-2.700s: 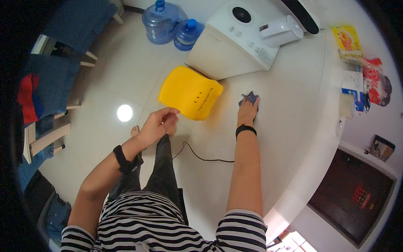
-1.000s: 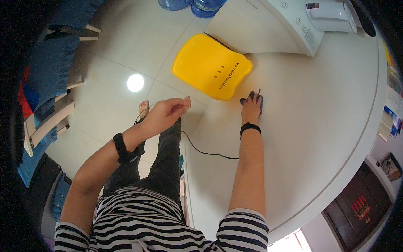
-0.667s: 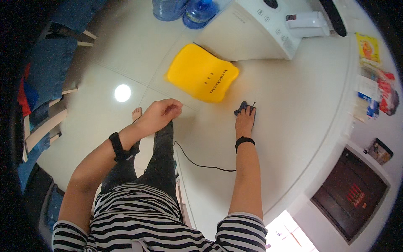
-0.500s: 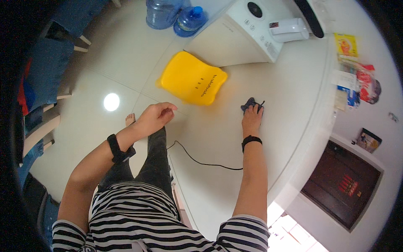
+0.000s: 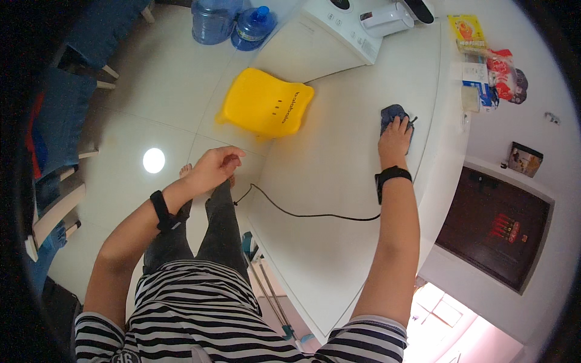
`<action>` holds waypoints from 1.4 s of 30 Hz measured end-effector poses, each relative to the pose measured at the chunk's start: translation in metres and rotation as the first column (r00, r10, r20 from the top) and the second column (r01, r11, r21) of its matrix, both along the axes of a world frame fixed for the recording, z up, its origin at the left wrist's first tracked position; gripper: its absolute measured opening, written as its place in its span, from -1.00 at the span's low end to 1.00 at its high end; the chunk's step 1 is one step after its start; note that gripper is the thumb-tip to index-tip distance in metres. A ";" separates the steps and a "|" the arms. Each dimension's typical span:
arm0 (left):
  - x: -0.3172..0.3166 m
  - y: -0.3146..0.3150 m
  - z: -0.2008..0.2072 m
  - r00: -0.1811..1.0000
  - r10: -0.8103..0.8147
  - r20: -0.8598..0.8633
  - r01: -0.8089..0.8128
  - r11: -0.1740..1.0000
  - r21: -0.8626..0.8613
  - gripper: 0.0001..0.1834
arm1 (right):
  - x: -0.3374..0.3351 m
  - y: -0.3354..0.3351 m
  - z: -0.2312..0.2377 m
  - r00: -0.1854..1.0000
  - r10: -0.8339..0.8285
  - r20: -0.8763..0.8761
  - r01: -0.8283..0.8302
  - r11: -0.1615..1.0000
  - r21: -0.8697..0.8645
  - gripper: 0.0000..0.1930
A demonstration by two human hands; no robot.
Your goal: The person wipes the top of a white cabinet and the side of a water dispenser with a blue cloth by hand, moving around the furniture to reach different surfaces.
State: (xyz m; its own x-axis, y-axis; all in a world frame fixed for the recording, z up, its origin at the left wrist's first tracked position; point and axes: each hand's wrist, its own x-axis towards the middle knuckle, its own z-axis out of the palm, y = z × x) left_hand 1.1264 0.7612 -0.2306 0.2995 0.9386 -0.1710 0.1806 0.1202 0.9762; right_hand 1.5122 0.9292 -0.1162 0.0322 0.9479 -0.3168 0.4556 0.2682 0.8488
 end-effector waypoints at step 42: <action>0.031 -0.027 0.037 0.998 -0.042 0.042 0.050 0.975 -0.217 -0.77 | -0.009 -0.139 -0.091 0.969 0.199 -0.149 -0.201 0.979 -0.001 -0.68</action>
State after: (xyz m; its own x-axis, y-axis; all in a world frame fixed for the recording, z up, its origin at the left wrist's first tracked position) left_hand 1.1576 0.7341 -0.1933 0.3517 0.8651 -0.3576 0.1550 0.3229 0.9336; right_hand 1.5029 0.7903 -0.2071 -0.2058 0.9253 -0.3187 0.5106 0.3793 0.7716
